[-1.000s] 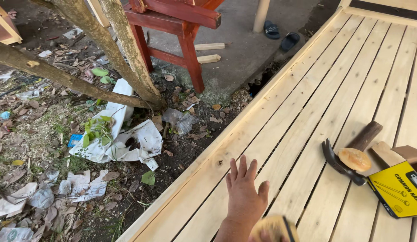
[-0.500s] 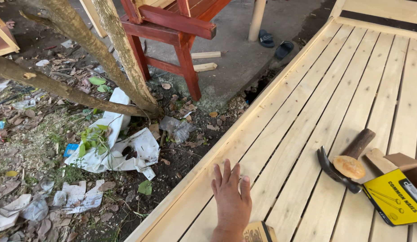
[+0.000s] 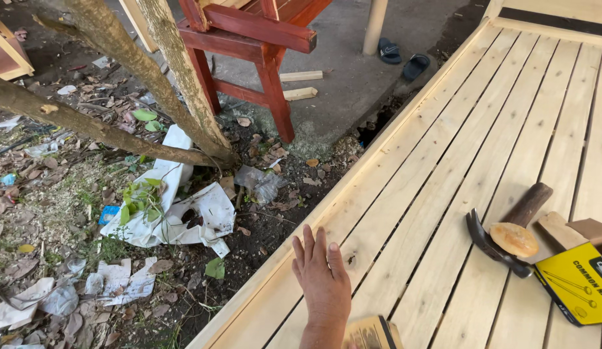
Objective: The person sands the slatted wooden surface of a large outdoor bench or bed frame by hand, rubbing sandpaper back and forth across the planks. They work over different sections of the slats, occasionally repositioning the sandpaper and switching sheets while continuing to sand the wood surface.
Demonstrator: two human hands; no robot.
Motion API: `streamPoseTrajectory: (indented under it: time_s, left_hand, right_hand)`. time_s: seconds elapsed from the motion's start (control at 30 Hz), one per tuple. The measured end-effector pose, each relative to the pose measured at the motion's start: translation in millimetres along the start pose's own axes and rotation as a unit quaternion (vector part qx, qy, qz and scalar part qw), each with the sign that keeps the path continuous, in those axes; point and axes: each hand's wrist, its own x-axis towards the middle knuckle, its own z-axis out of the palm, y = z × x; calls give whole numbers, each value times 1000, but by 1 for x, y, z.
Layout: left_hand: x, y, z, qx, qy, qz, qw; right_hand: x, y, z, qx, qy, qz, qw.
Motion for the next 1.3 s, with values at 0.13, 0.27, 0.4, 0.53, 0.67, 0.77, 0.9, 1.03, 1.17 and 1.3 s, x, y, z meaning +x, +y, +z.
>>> streamPoseTrajectory:
  time_s: [0.13,0.27,0.4,0.53,0.67,0.77,0.9,1.03,1.17,1.3]
  left_hand:
    - [0,-2,2,8,-10,-12,1000]
    - [7,-10,-3,13,16,-4,1000]
    - [16,-18,-10,10,63,-20,998]
    - [15,-15,-10,-6,65,-29,997]
    - [12,-10,-13,-11,52,-28,998]
    - [16,-12,-21,-13,82,-31,996]
    - [21,-15,-30,-32,118,-20,992]
    - [18,-19,-22,-45,137,-14,989]
    - [15,-30,-1,-14,166,45,985]
    - [16,-45,13,3,166,39,985]
  right_hand:
    - [18,21,0,20,-1,-19,1000]
    - [116,64,-16,130,-287,107,943]
    - [103,40,-20,131,-154,79,976]
    - [28,10,8,61,-41,9,997]
    - [33,17,11,-6,22,-27,999]
    - [107,77,10,69,-214,108,968]
    - [172,110,26,100,-374,276,880]
    - [130,24,42,222,-320,181,903]
    - [100,3,49,472,-217,180,835]
    - [152,85,64,119,-240,176,947]
